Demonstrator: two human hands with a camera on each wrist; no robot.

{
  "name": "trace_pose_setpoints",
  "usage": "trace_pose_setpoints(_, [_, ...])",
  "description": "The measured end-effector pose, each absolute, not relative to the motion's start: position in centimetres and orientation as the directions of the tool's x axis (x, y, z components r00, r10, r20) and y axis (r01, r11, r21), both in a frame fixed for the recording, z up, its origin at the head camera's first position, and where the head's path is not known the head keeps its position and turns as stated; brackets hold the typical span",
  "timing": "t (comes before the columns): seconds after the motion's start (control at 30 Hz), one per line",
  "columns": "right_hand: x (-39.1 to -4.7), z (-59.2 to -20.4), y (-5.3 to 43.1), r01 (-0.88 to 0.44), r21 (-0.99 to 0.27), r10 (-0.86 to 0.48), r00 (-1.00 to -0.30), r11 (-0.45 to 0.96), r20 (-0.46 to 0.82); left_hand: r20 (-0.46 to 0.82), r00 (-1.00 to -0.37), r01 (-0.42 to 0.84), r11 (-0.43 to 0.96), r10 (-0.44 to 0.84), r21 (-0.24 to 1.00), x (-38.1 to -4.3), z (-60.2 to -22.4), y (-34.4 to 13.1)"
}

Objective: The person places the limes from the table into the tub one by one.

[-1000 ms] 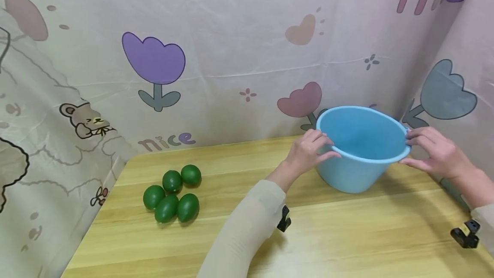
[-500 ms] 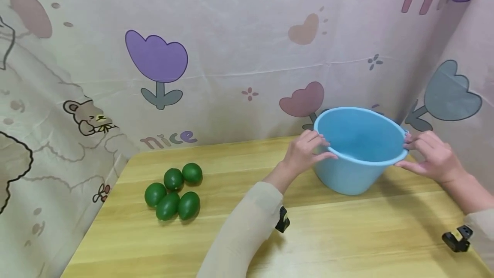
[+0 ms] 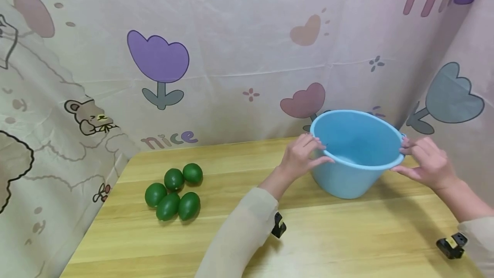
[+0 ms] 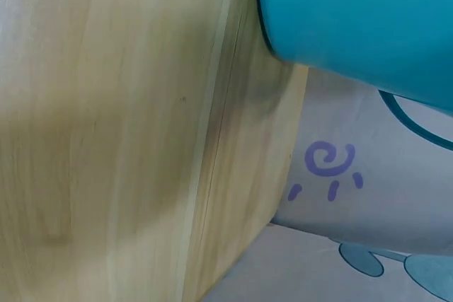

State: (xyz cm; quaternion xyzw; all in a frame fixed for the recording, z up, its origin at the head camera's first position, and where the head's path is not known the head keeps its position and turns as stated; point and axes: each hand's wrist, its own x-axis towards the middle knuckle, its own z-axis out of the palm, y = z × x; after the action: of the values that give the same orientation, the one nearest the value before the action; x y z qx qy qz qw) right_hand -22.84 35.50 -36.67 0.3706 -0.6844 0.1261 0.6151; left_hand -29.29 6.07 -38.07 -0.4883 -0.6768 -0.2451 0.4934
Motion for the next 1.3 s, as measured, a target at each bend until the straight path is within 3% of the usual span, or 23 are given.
trace_pose_setpoints(0.33, [-23.0, -36.8, 34.4, -0.668, 0.299, -0.315, 0.101, 0.682, 0.944, 0.917, -0.040, 0.913, 0.388, 0.398, -0.129, -29.0, -38.4, 5.3])
trace_pose_setpoints(1.07, [-22.4, -36.8, 32.4, -0.676, 0.338, -0.384, 0.088, 0.654, 0.919, 0.942, 0.012, 0.917, 0.373, 0.335, -0.144, -27.8, -39.3, 2.9])
trace_pose_setpoints(1.3, [-22.3, -36.9, 31.6, -0.695, 0.316, -0.342, 0.106, 0.646, 0.933, 0.948, 0.024, 0.917, 0.372, 0.317, -0.148, -27.3, -39.5, 2.5])
